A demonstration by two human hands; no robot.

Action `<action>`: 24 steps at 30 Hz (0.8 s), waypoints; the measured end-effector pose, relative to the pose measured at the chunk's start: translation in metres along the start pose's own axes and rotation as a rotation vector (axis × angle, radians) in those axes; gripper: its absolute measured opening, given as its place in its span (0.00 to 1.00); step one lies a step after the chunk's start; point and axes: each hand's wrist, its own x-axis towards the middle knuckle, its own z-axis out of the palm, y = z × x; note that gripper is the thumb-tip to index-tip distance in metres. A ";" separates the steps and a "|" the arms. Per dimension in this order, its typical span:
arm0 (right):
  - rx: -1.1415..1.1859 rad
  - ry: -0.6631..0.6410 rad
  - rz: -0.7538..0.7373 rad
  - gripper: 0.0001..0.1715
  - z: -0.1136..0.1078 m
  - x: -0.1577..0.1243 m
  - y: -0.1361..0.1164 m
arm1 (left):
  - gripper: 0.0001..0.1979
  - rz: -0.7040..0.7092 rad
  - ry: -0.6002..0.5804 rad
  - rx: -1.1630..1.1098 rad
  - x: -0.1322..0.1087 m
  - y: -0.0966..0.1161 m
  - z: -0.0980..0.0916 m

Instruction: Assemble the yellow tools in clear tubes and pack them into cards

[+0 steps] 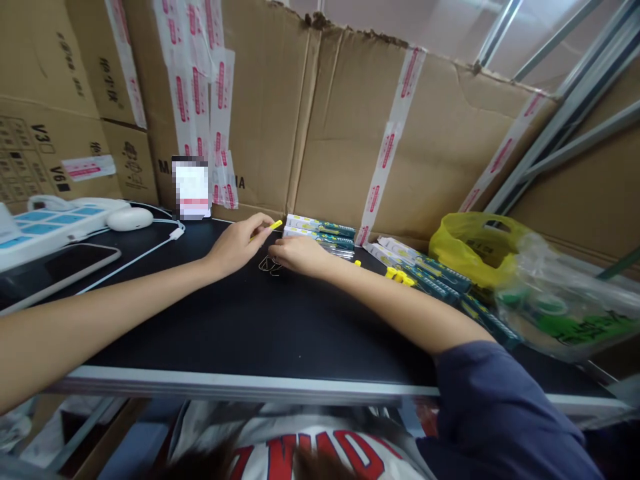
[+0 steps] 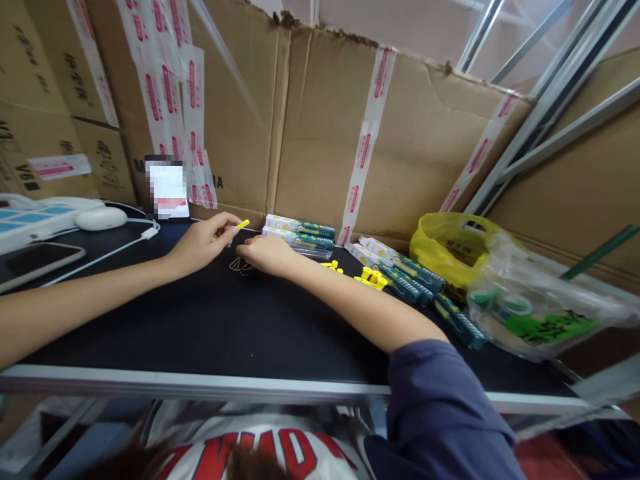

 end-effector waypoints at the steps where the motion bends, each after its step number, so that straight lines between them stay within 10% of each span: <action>1: -0.019 -0.016 -0.030 0.12 0.000 0.008 0.000 | 0.13 -0.004 0.022 -0.009 0.001 -0.001 0.000; 24: -0.215 -0.132 -0.127 0.18 -0.005 0.022 -0.010 | 0.12 -0.001 -0.051 -0.049 -0.001 -0.007 0.009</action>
